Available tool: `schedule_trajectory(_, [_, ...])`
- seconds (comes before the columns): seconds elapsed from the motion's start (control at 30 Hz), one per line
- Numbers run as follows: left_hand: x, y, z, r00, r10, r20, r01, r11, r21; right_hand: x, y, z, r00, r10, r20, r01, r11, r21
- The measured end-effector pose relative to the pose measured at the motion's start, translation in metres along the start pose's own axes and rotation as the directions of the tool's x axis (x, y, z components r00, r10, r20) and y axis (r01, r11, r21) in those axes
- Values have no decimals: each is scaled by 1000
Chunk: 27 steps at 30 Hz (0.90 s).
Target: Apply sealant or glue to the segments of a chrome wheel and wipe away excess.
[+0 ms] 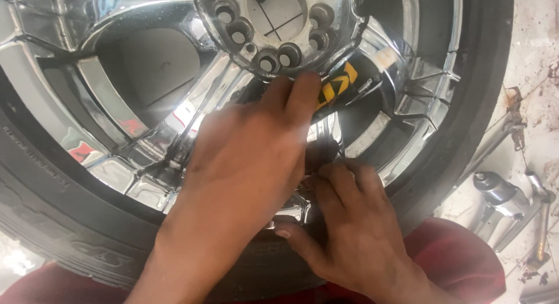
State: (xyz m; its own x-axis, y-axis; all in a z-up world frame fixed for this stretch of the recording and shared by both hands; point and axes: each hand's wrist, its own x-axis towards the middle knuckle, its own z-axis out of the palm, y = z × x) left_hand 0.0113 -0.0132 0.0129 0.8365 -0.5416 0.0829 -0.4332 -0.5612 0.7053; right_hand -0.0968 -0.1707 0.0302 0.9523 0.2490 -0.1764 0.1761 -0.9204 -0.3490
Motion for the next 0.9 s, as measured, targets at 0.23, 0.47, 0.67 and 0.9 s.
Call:
schedule_trajectory(0.23, [-1, 0, 7, 999, -9, 38, 10, 999, -32, 5, 2, -3, 996, -56, 69, 52, 996, 66])
schedule_trajectory(0.47, [-3, -3, 6, 999, -20, 31, 20, 1000, -20, 8, 9, -7, 986, -127, 105, 111, 984, 140])
schedule_trajectory(0.67, [-2, -5, 5, 998, -53, 18, 53, 998, 17, 6, 38, -15, 998, -46, 48, 35, 976, 214])
schedule_trajectory(0.9, [-4, -7, 10, 984, -25, 178, 40, 996, -82, -27, 74, -18, 950, 230, -211, -114, 884, 454])
